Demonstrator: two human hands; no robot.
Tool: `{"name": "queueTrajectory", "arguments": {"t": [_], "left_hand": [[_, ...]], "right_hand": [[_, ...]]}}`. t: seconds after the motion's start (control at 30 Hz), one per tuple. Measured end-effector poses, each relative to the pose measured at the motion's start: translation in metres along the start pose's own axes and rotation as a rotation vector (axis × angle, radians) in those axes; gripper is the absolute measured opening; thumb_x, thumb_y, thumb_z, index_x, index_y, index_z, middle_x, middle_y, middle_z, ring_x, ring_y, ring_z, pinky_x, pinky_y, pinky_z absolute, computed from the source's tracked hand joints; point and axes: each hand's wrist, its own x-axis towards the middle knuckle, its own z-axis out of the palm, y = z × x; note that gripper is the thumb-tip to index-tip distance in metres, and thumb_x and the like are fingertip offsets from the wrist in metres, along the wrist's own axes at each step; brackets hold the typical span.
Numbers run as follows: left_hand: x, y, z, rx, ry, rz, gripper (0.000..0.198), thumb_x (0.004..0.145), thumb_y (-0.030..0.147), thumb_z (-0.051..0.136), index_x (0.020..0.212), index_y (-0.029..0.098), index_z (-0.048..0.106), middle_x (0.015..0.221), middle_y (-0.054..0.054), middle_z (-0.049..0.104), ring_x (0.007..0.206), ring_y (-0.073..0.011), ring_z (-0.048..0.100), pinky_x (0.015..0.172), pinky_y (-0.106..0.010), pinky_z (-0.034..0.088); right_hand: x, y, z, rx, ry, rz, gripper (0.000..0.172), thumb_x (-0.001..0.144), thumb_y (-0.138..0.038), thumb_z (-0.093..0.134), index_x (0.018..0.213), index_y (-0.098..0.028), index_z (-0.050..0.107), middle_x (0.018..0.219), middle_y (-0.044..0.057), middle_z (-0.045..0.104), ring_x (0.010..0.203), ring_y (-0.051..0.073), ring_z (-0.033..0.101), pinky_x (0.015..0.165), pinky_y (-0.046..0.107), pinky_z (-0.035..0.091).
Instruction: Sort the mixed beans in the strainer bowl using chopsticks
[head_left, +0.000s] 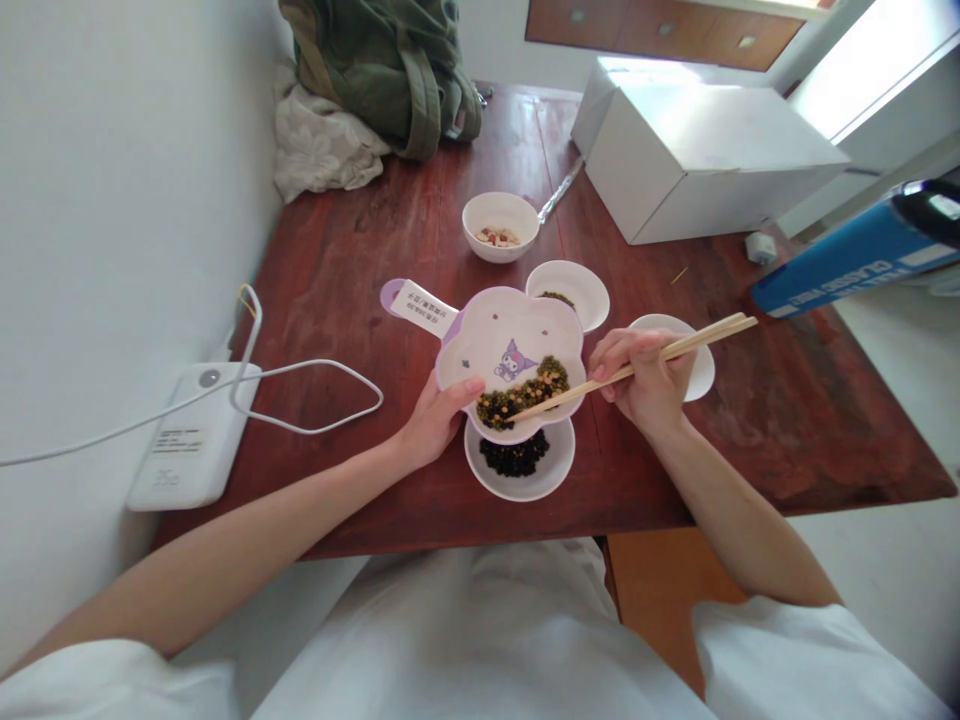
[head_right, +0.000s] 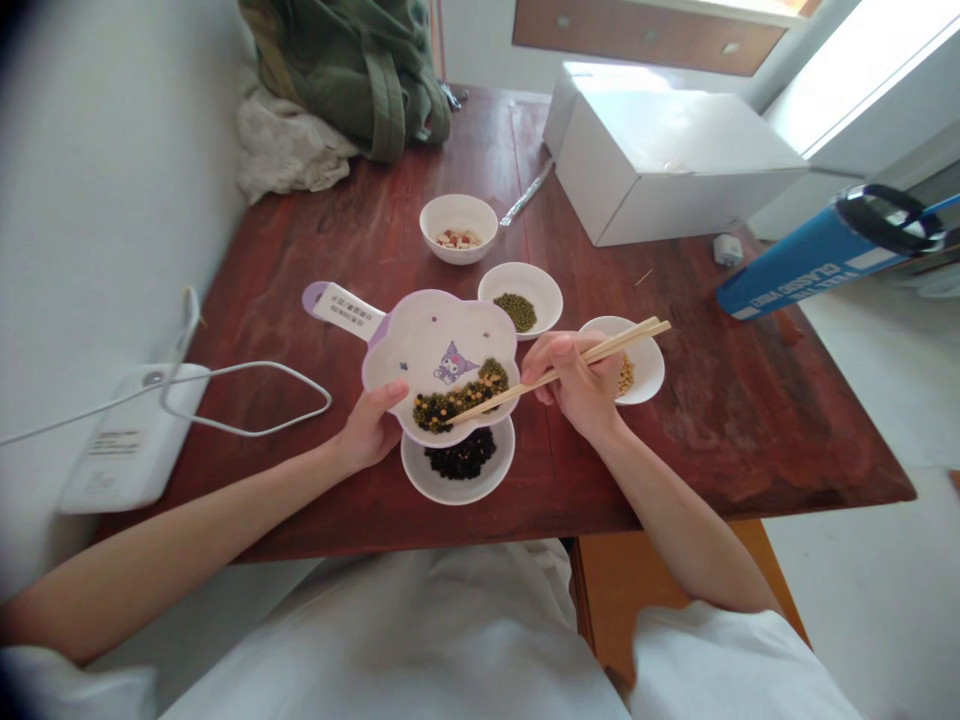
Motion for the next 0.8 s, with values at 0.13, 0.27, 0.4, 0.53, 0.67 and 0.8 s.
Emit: {"name": "queueTrajectory", "arguments": {"t": [0.13, 0.27, 0.4, 0.53, 0.67, 0.8], "left_hand": [[0.0006, -0.0013, -0.0019, 0.009, -0.004, -0.014, 0.091, 0.082, 0.069, 0.102, 0.158, 0.022, 0.08, 0.141, -0.015, 0.093, 0.152, -0.0512, 0.077, 0.133, -0.066, 0.059], [-0.0001, -0.0007, -0.0013, 0.009, 0.008, -0.015, 0.094, 0.081, 0.068, 0.102, 0.159, 0.022, 0.078, 0.141, -0.016, 0.092, 0.15, -0.0521, 0.078, 0.133, -0.068, 0.059], [-0.0008, 0.0012, 0.0008, 0.002, 0.007, -0.008, 0.09, 0.083, 0.067, 0.101, 0.159, 0.023, 0.079, 0.14, -0.016, 0.093, 0.149, -0.052, 0.078, 0.132, -0.068, 0.06], [-0.0002, 0.0011, 0.0011, 0.001, 0.004, 0.0, 0.09, 0.083, 0.066, 0.101, 0.159, 0.023, 0.078, 0.139, -0.016, 0.093, 0.149, -0.052, 0.079, 0.132, -0.068, 0.06], [0.0001, -0.0007, 0.0001, 0.002, 0.005, -0.004, 0.091, 0.082, 0.066, 0.102, 0.159, 0.023, 0.078, 0.138, -0.016, 0.093, 0.149, -0.0524, 0.079, 0.132, -0.069, 0.061], [-0.0004, -0.0009, 0.0002, 0.002, 0.01, -0.004, 0.091, 0.083, 0.067, 0.102, 0.158, 0.023, 0.079, 0.137, -0.016, 0.094, 0.148, -0.0524, 0.08, 0.131, -0.068, 0.061]], "right_hand": [[0.0, 0.0027, 0.0033, -0.006, 0.011, -0.002, 0.077, 0.104, -0.077, 0.083, 0.052, -0.021, 0.076, 0.05, 0.004, 0.068, 0.032, 0.007, 0.045, 0.029, 0.022, 0.024], [-0.0011, 0.003, 0.0048, -0.015, 0.027, 0.013, 0.078, 0.101, -0.08, 0.084, 0.051, -0.021, 0.076, 0.05, 0.005, 0.069, 0.033, 0.007, 0.045, 0.029, 0.022, 0.024], [-0.0041, 0.0037, 0.0017, -0.027, -0.002, -0.011, 0.073, 0.106, -0.074, 0.082, 0.055, -0.022, 0.08, 0.055, 0.006, 0.073, 0.036, 0.008, 0.049, 0.032, 0.022, 0.029], [-0.0057, 0.0058, -0.0011, -0.05, -0.007, -0.022, 0.073, 0.104, -0.077, 0.082, 0.055, -0.023, 0.081, 0.056, 0.006, 0.074, 0.036, 0.009, 0.048, 0.032, 0.024, 0.031], [-0.0059, 0.0074, -0.0015, -0.031, -0.021, -0.02, 0.073, 0.103, -0.078, 0.083, 0.057, -0.022, 0.083, 0.057, 0.006, 0.076, 0.035, 0.009, 0.049, 0.032, 0.024, 0.031], [-0.0051, 0.0076, -0.0005, 0.007, -0.067, -0.017, 0.069, 0.105, -0.075, 0.082, 0.061, -0.022, 0.086, 0.057, 0.007, 0.076, 0.036, 0.01, 0.054, 0.033, 0.023, 0.032]]}}
